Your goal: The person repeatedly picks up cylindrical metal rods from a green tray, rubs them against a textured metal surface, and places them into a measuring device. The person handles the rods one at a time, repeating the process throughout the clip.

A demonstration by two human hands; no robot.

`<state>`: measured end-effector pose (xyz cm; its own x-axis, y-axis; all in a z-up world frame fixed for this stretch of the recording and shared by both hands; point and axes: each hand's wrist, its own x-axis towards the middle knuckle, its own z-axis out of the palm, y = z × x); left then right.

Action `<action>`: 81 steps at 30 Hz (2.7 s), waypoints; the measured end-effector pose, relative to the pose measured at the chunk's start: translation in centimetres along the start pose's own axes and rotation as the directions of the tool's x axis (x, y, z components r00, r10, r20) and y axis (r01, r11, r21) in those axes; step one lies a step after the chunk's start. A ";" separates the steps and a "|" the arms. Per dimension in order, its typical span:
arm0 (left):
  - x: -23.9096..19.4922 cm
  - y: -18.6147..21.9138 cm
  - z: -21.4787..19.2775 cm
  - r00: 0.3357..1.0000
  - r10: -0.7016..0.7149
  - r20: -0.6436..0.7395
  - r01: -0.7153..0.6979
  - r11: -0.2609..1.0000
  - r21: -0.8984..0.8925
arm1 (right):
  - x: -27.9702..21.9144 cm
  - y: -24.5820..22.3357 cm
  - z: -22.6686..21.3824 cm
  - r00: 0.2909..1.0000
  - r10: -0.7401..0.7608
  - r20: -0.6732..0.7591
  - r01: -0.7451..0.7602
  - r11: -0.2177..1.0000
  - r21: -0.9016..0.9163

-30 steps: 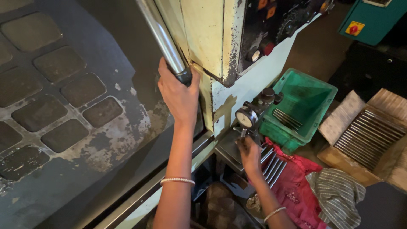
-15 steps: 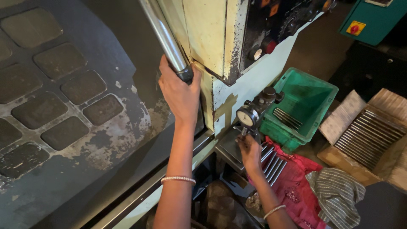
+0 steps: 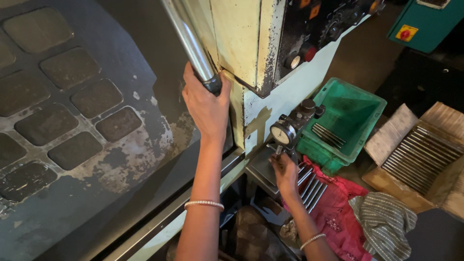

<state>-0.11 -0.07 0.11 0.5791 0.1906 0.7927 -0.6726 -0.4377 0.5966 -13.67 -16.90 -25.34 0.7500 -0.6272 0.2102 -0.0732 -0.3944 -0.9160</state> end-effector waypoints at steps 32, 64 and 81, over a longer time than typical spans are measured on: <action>-2.2 -0.4 -1.2 0.998 0.037 0.052 -0.037 0.999 0.016 | -3.6 -3.0 -3.5 0.831 -0.554 -0.043 0.514 0.796 -0.319; -21.2 -2.3 -8.3 0.322 -0.642 0.695 0.890 -0.045 -0.454 | -7.3 -14.9 -0.8 0.954 -0.119 0.275 -0.002 0.915 0.403; -19.8 -2.7 -10.6 0.065 -0.551 0.832 0.919 -0.293 -0.265 | -4.5 -14.2 -3.0 0.884 -0.097 0.458 -0.109 0.908 0.404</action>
<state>-14.67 6.67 -15.90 0.7915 -0.4773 -0.3819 0.6066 0.5362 0.5870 -18.01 -10.51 -12.30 0.9709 -0.2082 0.1182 0.1169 -0.0184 -0.9930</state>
